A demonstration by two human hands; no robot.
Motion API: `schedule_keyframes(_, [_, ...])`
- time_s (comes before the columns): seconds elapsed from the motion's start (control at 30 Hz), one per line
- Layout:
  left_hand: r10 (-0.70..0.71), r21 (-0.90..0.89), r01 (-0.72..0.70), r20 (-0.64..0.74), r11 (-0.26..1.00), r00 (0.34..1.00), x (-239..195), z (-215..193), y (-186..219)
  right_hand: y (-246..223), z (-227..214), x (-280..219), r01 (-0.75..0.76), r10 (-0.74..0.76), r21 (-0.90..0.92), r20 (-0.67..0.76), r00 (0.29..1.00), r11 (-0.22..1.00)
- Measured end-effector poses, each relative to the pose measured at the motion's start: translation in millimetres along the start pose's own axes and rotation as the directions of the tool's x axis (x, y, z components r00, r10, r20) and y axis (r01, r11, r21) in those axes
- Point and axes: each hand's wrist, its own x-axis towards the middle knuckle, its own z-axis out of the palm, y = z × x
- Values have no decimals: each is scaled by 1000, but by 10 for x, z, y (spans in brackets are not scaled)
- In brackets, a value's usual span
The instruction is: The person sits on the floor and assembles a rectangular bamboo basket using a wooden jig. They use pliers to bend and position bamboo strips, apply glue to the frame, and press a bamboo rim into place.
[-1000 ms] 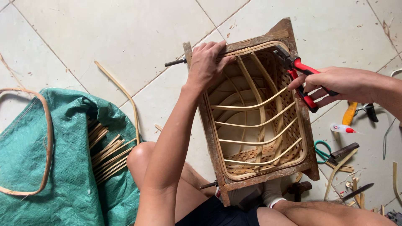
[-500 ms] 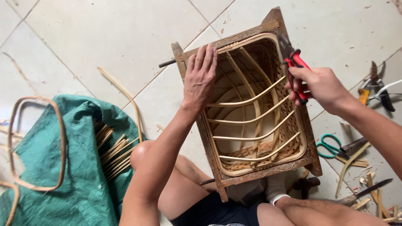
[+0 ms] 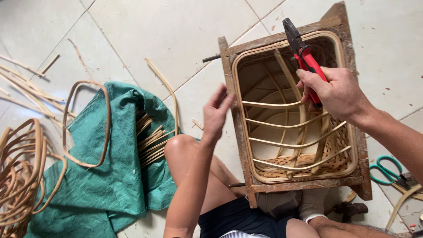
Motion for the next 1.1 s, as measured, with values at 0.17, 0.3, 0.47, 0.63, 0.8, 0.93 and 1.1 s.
schedule_keyframes(0.17, [66,75,-69,31,995,997,-148,61,-145,-39,253,113,136,-129,-72,95,987,988])
schedule_keyframes(0.3, [56,14,-56,50,998,997,-103,17,-78,-284,419,406,-106,139,-152,233,963,983])
schedule_keyframes(0.47, [-50,114,39,99,993,994,-626,-124,-161,-90,-130,-138,151,-150,-33,21,988,988])
schedule_keyframes(0.63, [-188,181,168,99,969,977,-1659,-16,-312,767,-720,-1422,162,-465,-696,-271,843,700])
schedule_keyframes(0.8, [-271,62,267,74,962,960,-1864,-7,-484,1697,-487,-2168,102,-529,-682,-456,716,725])
schedule_keyframes(0.93, [-212,131,198,104,972,972,-1826,-62,-472,2021,-331,-2167,-3,-581,-827,-398,710,563])
schedule_keyframes(1.1, [-166,-26,169,88,985,982,-1951,-125,-732,2417,-255,-2253,11,-586,-872,-320,744,490])
